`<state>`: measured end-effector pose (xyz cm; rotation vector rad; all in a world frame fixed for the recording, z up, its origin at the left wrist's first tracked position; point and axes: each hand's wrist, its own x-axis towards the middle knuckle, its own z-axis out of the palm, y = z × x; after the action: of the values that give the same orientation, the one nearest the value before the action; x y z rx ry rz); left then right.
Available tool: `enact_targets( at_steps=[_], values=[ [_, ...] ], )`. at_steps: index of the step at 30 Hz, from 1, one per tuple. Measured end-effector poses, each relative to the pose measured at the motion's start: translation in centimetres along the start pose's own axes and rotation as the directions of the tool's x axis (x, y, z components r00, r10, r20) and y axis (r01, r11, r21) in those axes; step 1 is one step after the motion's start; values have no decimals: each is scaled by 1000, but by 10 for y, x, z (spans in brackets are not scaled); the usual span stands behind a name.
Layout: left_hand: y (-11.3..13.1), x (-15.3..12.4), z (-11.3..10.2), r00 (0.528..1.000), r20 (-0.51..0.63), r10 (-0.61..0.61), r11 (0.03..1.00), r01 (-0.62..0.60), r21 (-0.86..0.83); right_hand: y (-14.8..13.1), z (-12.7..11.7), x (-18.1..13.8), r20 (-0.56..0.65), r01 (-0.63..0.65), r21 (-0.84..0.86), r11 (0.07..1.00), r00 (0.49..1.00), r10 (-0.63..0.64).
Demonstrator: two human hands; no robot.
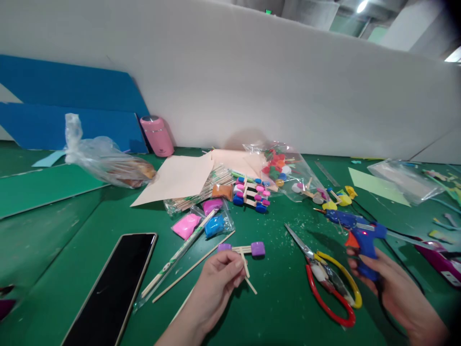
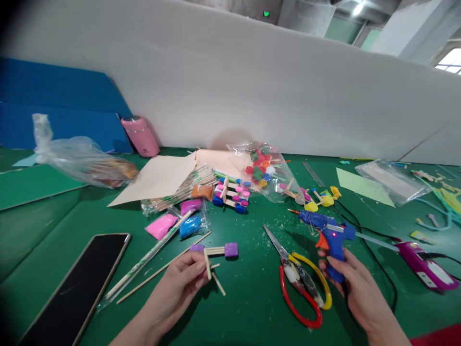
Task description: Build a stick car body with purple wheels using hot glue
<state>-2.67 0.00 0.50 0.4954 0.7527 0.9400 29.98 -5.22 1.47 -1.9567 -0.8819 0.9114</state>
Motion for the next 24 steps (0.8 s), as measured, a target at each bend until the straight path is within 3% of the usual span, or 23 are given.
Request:
enact_targets(
  at_steps=[3,8,17,24],
  values=[
    [1,0,0,1000,-6,-14,1000,13,-7,-17,17,-20,169,-1,284,959,984,-49],
    [1,-1,-2,999,-31,-18,999,19,27,-39,47,-39,321,25,382,924,934,-157],
    [-1,0,-4,999,-13,-32,999,32,20,-33,66,-61,521,143,202,969,822,-230],
    [-1,0,-4,998,-6,-58,998,58,5,-31,69,-65,501,270,14,963,831,-240]
  ],
)
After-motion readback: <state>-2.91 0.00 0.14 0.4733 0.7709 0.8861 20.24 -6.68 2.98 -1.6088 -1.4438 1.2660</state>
